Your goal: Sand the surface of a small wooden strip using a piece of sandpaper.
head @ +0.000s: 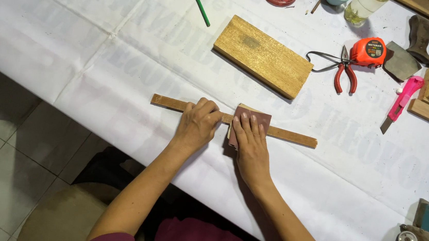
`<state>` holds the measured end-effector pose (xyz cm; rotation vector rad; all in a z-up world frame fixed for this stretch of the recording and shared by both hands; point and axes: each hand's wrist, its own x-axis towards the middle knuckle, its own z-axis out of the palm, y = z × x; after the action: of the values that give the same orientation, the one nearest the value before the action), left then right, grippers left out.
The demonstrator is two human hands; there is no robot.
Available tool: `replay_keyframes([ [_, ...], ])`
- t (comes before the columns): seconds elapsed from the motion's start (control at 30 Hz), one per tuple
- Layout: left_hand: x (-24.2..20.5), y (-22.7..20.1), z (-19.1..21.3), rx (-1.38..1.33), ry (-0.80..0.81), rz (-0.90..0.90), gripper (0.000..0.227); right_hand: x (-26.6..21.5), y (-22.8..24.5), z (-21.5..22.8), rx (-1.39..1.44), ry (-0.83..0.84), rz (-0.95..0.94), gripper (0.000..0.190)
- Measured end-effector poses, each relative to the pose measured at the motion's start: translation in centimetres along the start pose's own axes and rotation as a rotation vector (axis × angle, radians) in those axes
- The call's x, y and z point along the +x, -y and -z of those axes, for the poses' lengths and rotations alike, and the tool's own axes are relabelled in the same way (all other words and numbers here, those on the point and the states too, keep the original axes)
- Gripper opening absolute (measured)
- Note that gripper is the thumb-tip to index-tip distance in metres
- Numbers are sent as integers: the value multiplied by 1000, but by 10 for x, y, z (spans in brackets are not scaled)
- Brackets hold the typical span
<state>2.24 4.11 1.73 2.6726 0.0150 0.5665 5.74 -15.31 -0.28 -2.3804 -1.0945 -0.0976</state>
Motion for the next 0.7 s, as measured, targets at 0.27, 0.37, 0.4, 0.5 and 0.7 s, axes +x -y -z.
replay_keyframes([
  [0.27,0,2,-3,-32,42,33,9,-44,-68,50,-141,14,-155,68],
  [0.37,-1,1,1,-41,56,54,7,-47,-76,58,-146,1,-183,67],
  [0.4,-1,-1,5,-48,76,68,6,-47,-77,60,-155,-16,-184,66],
  [0.5,-1,-5,11,-105,17,67,8,-26,-49,56,-167,-87,-101,69],
  [0.7,4,-32,35,-711,-31,579,56,26,11,12,36,-108,145,75],
])
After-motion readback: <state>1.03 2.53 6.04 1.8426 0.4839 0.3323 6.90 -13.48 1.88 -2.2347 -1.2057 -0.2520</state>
